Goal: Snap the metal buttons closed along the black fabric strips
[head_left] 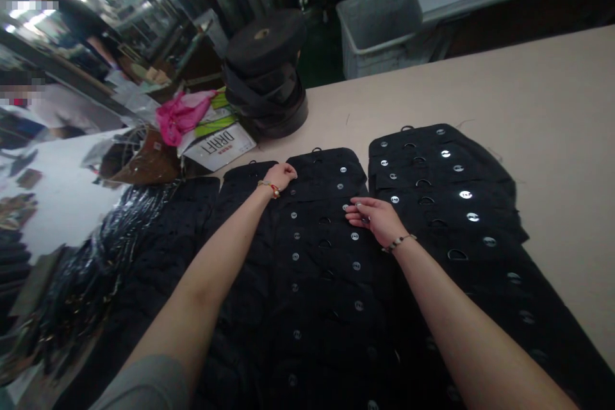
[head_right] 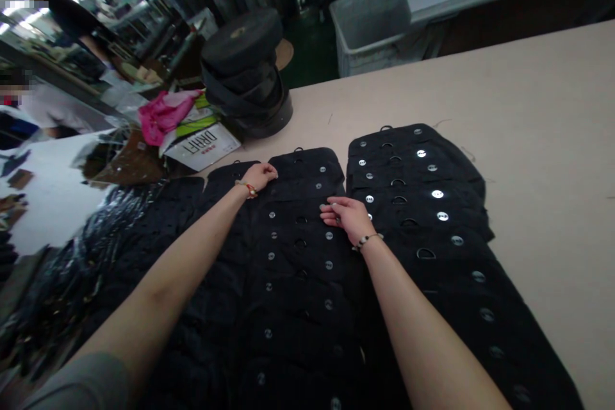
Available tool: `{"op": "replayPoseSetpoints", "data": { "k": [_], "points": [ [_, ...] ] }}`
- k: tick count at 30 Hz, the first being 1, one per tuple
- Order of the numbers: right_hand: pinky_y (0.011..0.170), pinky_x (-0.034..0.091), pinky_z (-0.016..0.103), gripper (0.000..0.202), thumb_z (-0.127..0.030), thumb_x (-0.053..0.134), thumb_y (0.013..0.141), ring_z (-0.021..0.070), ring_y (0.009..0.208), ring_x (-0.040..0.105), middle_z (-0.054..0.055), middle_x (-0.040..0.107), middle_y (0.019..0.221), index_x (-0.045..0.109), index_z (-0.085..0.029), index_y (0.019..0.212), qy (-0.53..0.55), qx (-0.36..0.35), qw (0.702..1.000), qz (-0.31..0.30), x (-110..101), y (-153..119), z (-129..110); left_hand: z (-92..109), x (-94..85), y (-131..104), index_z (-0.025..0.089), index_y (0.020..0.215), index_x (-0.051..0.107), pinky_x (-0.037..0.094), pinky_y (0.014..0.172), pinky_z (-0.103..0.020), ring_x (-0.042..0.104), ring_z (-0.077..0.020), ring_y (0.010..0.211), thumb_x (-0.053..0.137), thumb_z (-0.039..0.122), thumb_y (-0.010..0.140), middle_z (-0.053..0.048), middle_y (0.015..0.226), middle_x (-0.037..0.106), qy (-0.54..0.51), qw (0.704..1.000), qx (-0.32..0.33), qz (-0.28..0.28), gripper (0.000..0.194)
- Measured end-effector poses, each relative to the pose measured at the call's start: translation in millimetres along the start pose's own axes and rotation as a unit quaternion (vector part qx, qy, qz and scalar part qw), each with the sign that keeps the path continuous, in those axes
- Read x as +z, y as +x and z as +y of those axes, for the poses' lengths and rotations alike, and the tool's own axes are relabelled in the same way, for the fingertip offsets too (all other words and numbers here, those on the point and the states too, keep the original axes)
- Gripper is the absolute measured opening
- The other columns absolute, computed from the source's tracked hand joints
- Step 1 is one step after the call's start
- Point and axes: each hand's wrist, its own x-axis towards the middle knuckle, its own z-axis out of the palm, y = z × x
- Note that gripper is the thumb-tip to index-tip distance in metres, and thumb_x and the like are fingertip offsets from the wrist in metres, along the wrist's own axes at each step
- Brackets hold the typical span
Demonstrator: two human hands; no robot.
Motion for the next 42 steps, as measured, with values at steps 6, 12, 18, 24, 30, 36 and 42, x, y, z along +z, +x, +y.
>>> {"op": "replayPoseSetpoints", "data": {
  "k": [6,12,18,24,30,36,42],
  "points": [
    [0.054,0.058,0.021,0.011,-0.005,0.052,0.089,0.0125,0.06,0.068,0.009,0.072,0.079,0.058,-0.013,0.095,-0.009,-0.009,1.0,0.001,1.4,-1.7,-0.1,9.4,1.5,1.6,0.021,0.081,0.07,0.046,0.078,-0.029,0.062,-0.0193,0.082,0.062,0.029,0.075,-0.005,0.087,0.07,0.055,0.998,-0.028,0.003,0.012],
    [0.057,0.058,0.019,0.01,-0.007,0.054,0.089,0.0106,0.061,0.067,0.008,0.072,0.078,0.062,-0.012,0.092,-0.021,-0.022,1.0,-0.008,0.8,-0.5,2.0,9.9,-5.2,6.2,0.023,0.089,0.067,0.045,0.082,-0.03,0.062,-0.02,0.085,0.049,0.021,0.082,-0.004,0.087,0.07,0.142,0.983,0.117,0.0,0.019],
    [0.056,0.058,0.02,0.011,-0.005,0.058,0.085,0.0119,0.061,0.068,0.009,0.072,0.078,0.064,-0.011,0.092,-0.017,-0.014,1.0,0.0,0.7,0.7,2.4,8.3,-8.1,8.3,0.022,0.088,0.068,0.044,0.083,-0.028,0.062,-0.0182,0.084,0.047,0.015,0.081,-0.003,0.086,0.07,0.147,0.972,0.178,-0.046,0.023],
    [0.056,0.059,0.022,0.014,-0.003,0.057,0.083,0.0133,0.062,0.068,0.01,0.073,0.079,0.062,-0.012,0.093,-0.004,-0.023,1.0,-0.012,-1.3,1.0,3.6,2.9,-9.4,6.7,0.021,0.093,0.068,0.044,0.085,-0.031,0.062,-0.021,0.089,0.047,0.018,0.085,-0.006,0.093,0.069,0.166,0.963,0.211,-0.031,0.023],
    [0.055,0.058,0.023,0.023,-0.003,0.057,0.082,0.0152,0.064,0.07,0.009,0.073,0.079,0.055,-0.015,0.101,0.002,-0.025,1.0,-0.008,-1.4,-0.4,3.6,46.0,6.9,-22.3,0.02,0.103,0.068,0.043,0.091,-0.035,0.058,-0.0225,0.098,0.051,0.024,0.086,-0.009,0.1,0.067,0.107,0.96,0.259,0.031,0.024],
    [0.059,0.059,0.025,0.027,-0.004,0.06,0.081,0.0163,0.068,0.071,0.006,0.072,0.077,0.051,-0.017,0.103,0.014,-0.04,0.999,-0.007,-1.7,-0.7,4.2,112.8,51.0,-64.1,0.022,0.093,0.072,0.046,0.082,-0.027,0.061,-0.0155,0.083,0.058,0.026,0.084,-0.002,0.088,0.069,-0.001,0.917,0.381,-0.117,0.017],
    [0.072,0.058,0.028,0.04,0.006,0.064,0.068,0.0191,0.087,0.071,0.009,0.072,0.095,0.054,-0.017,0.1,0.058,-0.049,0.996,-0.044,-9.0,1.9,10.1,119.8,50.4,-13.3,0.022,0.091,0.067,0.046,0.079,-0.027,0.062,-0.0154,0.08,0.052,0.019,0.084,-0.001,0.086,0.07,-0.047,0.976,0.212,-0.003,0.017]
  ]
}}
